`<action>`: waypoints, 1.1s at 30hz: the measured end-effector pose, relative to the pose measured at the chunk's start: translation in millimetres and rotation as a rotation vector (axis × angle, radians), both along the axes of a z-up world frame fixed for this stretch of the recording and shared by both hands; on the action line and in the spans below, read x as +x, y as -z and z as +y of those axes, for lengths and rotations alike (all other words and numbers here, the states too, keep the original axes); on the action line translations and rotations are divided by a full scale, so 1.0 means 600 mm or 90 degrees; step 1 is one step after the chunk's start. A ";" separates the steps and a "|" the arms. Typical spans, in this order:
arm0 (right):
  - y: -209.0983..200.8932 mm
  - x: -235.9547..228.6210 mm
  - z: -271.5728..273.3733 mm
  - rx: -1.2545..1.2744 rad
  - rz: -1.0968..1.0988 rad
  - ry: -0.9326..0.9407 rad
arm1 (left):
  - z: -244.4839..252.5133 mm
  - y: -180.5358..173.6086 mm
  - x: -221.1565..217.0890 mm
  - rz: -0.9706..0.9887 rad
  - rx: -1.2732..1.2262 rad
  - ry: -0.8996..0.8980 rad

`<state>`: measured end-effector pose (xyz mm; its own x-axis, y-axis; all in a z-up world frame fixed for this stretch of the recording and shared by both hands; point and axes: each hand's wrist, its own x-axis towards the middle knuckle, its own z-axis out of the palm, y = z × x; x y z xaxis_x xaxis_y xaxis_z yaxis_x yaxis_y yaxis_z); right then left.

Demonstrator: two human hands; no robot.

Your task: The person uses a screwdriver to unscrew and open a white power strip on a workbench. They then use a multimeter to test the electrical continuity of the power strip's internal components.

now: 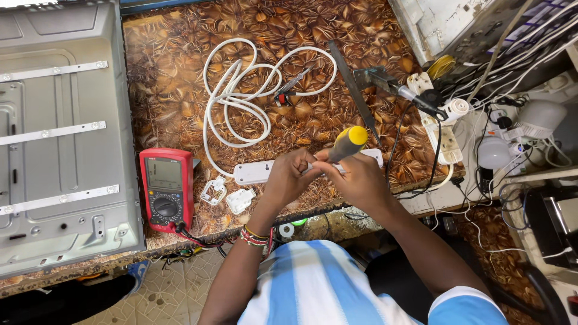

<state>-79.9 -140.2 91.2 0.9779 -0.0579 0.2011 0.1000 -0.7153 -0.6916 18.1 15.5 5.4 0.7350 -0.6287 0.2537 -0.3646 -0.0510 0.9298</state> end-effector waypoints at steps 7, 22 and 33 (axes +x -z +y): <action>-0.001 0.005 0.003 0.014 0.042 -0.006 | 0.028 -0.031 -0.011 0.174 -0.090 0.030; 0.010 0.010 -0.002 0.029 0.084 -0.049 | 0.120 -0.025 -0.078 0.578 -0.079 -0.057; -0.028 0.004 0.018 0.180 -0.032 -0.126 | 0.041 0.025 -0.084 0.802 -0.207 0.133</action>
